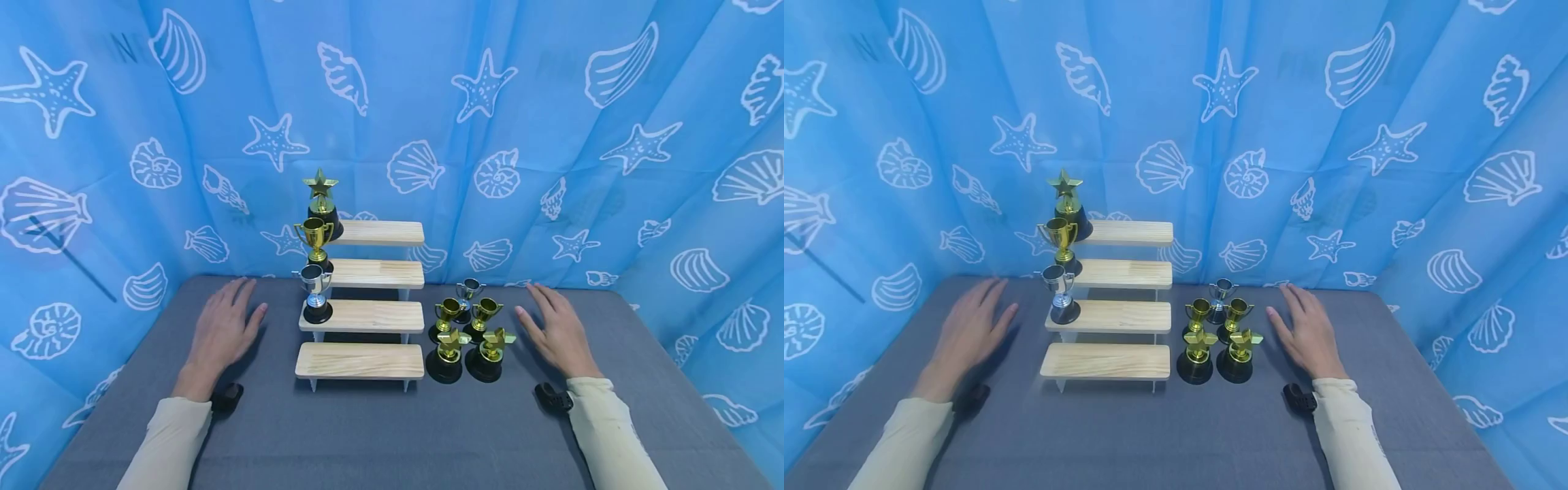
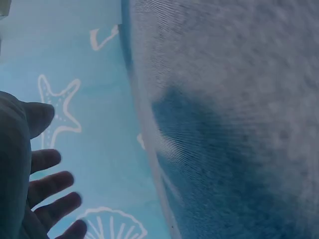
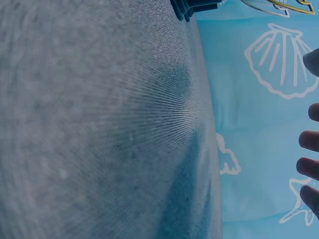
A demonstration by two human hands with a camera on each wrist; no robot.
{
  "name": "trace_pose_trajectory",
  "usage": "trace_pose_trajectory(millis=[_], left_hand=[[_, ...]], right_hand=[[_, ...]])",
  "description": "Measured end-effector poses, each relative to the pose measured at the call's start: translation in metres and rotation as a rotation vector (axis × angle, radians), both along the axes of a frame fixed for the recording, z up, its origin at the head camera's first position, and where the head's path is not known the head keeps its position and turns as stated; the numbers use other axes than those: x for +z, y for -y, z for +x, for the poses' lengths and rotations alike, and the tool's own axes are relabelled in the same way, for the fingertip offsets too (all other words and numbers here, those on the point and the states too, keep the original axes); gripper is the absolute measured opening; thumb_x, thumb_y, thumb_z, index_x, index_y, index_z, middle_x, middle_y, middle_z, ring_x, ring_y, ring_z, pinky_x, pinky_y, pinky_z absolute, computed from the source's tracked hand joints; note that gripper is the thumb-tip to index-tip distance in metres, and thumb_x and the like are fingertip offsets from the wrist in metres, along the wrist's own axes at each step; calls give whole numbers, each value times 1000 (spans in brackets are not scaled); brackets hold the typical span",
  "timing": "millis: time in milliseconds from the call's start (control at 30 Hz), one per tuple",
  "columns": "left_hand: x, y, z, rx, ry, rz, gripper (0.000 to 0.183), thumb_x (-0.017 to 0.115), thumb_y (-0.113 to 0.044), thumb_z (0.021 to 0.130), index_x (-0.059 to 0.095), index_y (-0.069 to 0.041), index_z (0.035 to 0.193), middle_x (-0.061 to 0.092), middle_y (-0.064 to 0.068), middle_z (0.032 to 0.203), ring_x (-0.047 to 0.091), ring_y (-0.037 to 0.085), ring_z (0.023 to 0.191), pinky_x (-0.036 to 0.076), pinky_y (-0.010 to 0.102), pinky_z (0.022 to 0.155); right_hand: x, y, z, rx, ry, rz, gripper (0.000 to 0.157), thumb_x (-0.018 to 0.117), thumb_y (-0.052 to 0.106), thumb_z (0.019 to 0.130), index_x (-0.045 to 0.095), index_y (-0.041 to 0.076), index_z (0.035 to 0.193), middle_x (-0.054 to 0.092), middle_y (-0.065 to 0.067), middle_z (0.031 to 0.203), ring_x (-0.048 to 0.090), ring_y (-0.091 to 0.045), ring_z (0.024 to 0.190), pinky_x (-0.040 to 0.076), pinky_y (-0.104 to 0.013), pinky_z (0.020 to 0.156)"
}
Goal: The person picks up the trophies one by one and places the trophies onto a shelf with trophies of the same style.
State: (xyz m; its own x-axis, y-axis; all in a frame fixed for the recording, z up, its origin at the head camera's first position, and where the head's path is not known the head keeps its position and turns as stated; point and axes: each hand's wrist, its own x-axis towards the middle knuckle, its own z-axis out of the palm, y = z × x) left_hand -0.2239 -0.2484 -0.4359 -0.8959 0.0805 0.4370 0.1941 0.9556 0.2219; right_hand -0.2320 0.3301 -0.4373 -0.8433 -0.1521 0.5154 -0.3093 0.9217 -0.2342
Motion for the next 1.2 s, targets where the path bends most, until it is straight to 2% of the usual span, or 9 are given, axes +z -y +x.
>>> trace_pose_trajectory(millis=[133, 300, 367, 500, 633, 733, 867, 1067, 1200], left_hand=[[1, -3, 1, 4, 46, 63, 52, 60, -25, 103, 49, 7, 142, 47, 31, 143, 44, 49, 132, 38, 68, 109], [4, -6, 3, 5, 128, 147, 49, 60, -24, 102, 52, 6, 140, 51, 30, 139, 48, 49, 127, 42, 69, 104], [6, -7, 3, -14, 154, 182, 48, 61, -24, 102, 53, 6, 139, 54, 30, 137, 50, 49, 125, 44, 68, 102], [8, -10, 6, -84, 203, 286, 48, 61, -25, 102, 55, 5, 139, 58, 29, 132, 56, 47, 120, 49, 65, 99], [7, -17, 9, -187, 243, 443, 47, 61, -26, 103, 56, 5, 138, 61, 27, 130, 59, 44, 118, 52, 60, 99], [2, -21, 12, -254, 269, 548, 46, 62, -26, 103, 57, 5, 136, 64, 25, 129, 61, 41, 118, 53, 57, 101], [-6, -24, 18, -312, 311, 638, 44, 64, -24, 102, 59, 5, 134, 66, 22, 126, 63, 37, 116, 53, 55, 101], [-15, -29, 30, -346, 456, 752, 49, 66, -31, 101, 59, 1, 138, 66, 17, 130, 62, 32, 120, 51, 52, 104], [-16, -31, 36, -404, 561, 869, 52, 65, -26, 101, 53, 6, 141, 59, 23, 138, 56, 38, 127, 49, 49, 108]], right_hand=[[-1, 1, 2, -28, 20, -54, 51, 66, 26, 100, 55, -3, 140, 51, -30, 140, 45, -50, 129, 39, -70, 104], [-3, 1, 4, 1, 3, -143, 45, 68, 23, 99, 60, -5, 134, 58, -30, 133, 50, -50, 124, 42, -70, 102], [-4, 2, 4, 14, -9, -180, 43, 69, 21, 98, 61, -5, 131, 60, -31, 129, 54, -51, 120, 44, -70, 99], [-6, 2, 4, 21, -10, -249, 39, 72, 17, 96, 65, -6, 127, 65, -30, 122, 60, -49, 111, 50, -67, 92], [-9, 2, 2, 6, 30, -296, 39, 72, 19, 96, 66, -5, 126, 66, -28, 120, 63, -47, 109, 52, -64, 92], [-10, 3, 2, -8, 67, -323, 41, 71, 23, 98, 65, -5, 127, 66, -27, 122, 62, -46, 111, 51, -63, 95], [-10, 4, 1, -17, 97, -335, 43, 69, 26, 99, 65, -5, 128, 66, -27, 123, 62, -46, 113, 51, -63, 96], [-8, 6, 1, -21, 121, -349, 42, 69, 26, 99, 64, -5, 128, 66, -27, 124, 62, -46, 114, 51, -62, 97], [-8, 7, 2, -29, 138, -355, 43, 68, 26, 100, 64, -5, 129, 65, -27, 125, 61, -46, 115, 51, -62, 98]])
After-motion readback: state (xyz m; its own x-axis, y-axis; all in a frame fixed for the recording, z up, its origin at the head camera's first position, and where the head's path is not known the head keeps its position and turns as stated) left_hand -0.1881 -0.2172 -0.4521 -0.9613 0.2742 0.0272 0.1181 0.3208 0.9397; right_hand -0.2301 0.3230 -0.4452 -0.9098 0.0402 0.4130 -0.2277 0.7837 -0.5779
